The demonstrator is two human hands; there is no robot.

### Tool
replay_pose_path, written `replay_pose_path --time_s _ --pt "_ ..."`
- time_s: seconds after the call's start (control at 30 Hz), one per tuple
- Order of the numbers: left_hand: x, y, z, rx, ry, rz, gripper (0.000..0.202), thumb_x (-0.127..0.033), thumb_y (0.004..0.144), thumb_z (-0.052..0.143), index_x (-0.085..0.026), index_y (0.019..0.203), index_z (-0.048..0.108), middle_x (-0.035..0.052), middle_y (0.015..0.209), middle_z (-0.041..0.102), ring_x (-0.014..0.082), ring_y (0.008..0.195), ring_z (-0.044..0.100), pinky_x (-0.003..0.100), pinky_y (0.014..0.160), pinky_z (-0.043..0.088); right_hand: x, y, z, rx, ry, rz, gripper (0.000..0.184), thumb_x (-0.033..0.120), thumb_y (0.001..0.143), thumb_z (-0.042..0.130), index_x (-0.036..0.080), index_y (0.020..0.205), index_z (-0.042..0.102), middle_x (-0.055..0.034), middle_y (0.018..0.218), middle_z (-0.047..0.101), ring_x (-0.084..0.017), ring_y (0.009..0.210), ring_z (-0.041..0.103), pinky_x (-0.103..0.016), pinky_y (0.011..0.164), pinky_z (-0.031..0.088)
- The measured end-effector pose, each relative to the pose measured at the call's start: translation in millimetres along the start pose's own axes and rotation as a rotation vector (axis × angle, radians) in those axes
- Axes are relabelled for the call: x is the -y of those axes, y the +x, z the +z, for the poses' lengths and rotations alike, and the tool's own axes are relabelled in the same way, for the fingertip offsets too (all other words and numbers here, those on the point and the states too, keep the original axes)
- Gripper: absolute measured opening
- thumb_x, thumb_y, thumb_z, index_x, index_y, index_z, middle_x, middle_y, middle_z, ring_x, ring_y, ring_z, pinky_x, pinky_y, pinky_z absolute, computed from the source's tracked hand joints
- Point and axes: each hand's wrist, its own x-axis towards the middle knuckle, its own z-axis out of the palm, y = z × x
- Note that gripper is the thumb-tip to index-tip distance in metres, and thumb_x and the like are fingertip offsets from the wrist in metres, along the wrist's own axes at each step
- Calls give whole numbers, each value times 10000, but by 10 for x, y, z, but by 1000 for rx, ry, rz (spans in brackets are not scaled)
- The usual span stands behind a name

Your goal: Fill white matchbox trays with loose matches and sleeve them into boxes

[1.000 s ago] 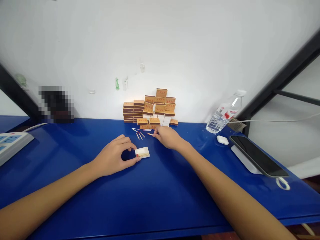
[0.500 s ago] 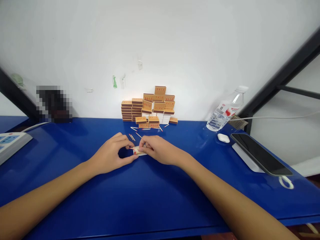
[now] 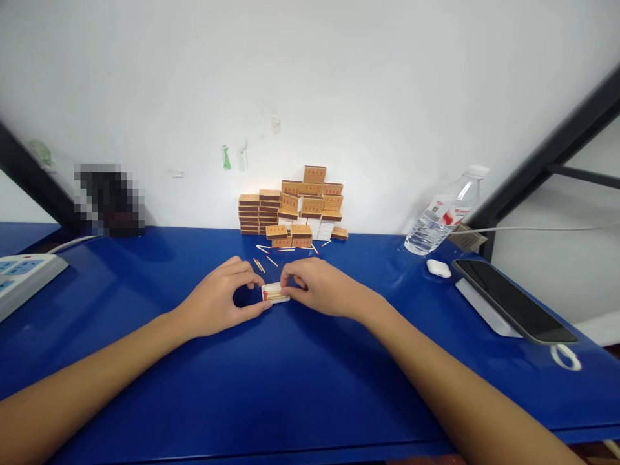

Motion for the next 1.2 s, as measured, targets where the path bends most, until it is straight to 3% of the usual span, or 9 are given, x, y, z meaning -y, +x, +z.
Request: replay_pose_path --time_s 0.23,0.43,0.5,0.6,0.77,0.87,0.97,1.2 --pt "-61 -8 6 5 -24 53 229 -416 893 755 -200 934 693 39 891 653 218 862 570 370 782 485 32 79 131 -101 67 76 115 260 960 637 213 878 702 70 610 435 -106 558 389 -278 573 290" --pt "-118 -43 9 100 -74 53 227 -415 873 766 -206 894 682 6 802 619 191 782 583 336 693 461 24 554 311 -255 34 286 224 402 901 720 206 797 690 28 600 563 -137 565 496 -287 560 331" --pt "-111 -46 -1 83 -67 56 224 -410 871 766 -205 884 676 7 803 618 190 779 584 331 673 449 100 694 343 -231 -35 334 253 405 905 728 211 749 680 -21 668 648 -172 632 579 -299 585 364" --pt "-83 -42 -12 59 -64 62 205 -389 880 754 -203 873 668 5 785 608 183 762 573 325 665 444 204 781 349 -92 -148 340 204 281 951 678 204 762 686 -88 820 742 -216 756 664 -312 643 408" --pt "-29 -36 13 24 -13 8 236 -430 900 731 -201 875 675 9 776 609 191 772 565 330 677 430 146 604 204 -2 -232 336 135 257 1004 620 173 926 692 -138 1008 768 -255 896 695 -314 700 425" --pt "-11 -34 25 20 12 -57 241 -439 899 735 -202 897 692 2 766 608 191 774 562 328 677 416 60 377 25 -16 -162 314 134 247 1029 566 174 978 667 -107 1010 758 -226 900 681 -297 724 426" --pt "-7 -27 20 18 15 -96 241 -441 893 742 -202 908 707 -2 752 595 191 771 546 327 677 409 71 168 -100 12 -77 197 134 269 1048 536 183 1024 637 -77 1013 739 -194 874 652 -278 720 416" --pt "-2 -15 14 34 -16 -47 209 -409 897 732 -202 890 709 -1 752 590 184 759 524 321 671 406 300 60 22 191 -134 129 146 273 1068 526 191 994 621 -74 1022 731 -197 861 649 -288 728 392"
